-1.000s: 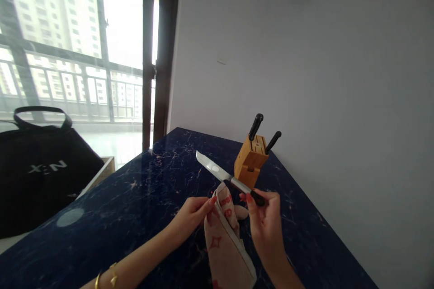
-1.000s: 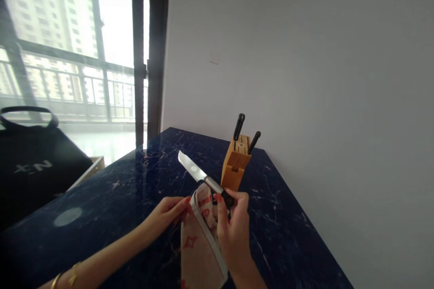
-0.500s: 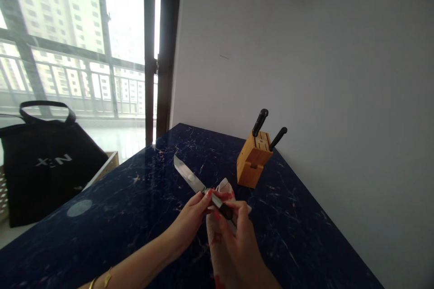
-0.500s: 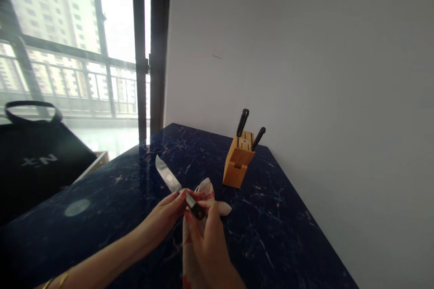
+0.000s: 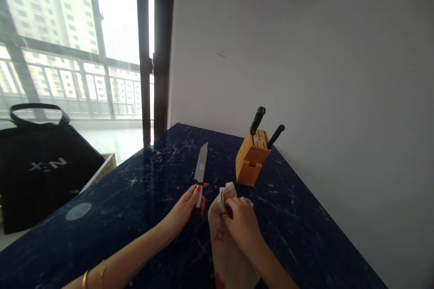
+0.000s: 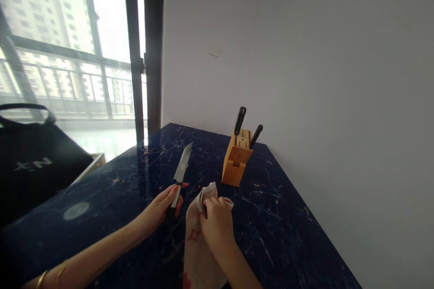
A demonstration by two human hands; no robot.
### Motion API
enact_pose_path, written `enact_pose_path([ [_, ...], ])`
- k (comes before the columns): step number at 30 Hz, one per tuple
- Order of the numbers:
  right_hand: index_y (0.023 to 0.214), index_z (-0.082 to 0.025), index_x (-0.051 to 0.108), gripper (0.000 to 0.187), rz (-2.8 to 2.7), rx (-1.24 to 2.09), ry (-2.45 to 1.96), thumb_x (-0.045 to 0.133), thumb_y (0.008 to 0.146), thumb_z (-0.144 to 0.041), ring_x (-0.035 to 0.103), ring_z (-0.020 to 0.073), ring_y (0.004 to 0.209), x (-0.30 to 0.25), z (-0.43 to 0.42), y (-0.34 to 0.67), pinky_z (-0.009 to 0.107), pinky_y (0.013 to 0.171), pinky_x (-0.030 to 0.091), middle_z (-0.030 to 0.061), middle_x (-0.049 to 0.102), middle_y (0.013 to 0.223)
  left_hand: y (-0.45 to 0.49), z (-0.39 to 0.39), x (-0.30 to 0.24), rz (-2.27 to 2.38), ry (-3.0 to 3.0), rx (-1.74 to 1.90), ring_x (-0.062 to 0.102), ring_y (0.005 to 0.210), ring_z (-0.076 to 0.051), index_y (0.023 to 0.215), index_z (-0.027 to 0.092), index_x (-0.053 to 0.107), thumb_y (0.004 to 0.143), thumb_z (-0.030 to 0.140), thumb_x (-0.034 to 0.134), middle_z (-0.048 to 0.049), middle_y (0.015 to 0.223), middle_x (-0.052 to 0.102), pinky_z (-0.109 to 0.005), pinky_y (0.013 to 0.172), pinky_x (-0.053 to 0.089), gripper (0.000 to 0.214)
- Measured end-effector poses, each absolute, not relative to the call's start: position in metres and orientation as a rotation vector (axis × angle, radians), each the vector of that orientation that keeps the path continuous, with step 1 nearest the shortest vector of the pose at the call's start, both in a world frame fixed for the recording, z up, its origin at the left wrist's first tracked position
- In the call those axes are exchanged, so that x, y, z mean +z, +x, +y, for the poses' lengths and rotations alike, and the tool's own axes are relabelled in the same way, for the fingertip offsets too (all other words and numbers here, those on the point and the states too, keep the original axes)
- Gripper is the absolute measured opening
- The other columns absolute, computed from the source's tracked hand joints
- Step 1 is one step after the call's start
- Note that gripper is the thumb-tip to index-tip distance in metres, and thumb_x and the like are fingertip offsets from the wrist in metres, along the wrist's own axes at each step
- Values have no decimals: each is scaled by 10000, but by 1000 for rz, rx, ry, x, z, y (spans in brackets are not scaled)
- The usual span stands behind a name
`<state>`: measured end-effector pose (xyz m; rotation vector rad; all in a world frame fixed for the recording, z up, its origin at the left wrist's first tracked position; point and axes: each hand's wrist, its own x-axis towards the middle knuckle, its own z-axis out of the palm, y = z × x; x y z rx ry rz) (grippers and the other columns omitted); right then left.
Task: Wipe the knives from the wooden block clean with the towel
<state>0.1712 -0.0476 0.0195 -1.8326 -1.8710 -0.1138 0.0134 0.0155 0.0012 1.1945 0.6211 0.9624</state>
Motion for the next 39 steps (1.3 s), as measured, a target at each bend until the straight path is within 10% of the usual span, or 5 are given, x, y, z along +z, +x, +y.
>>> enact_pose_path([
  [39,987,-191,562,225,-1254,309,-1365,480,783,-240,577,196,850,27,-57,183,336,781,443,48,629,935,6,4,-2,810,1500,646,262,419,-58,887,154,565,807,579,339,69,530,333,-176,372,178,488],
])
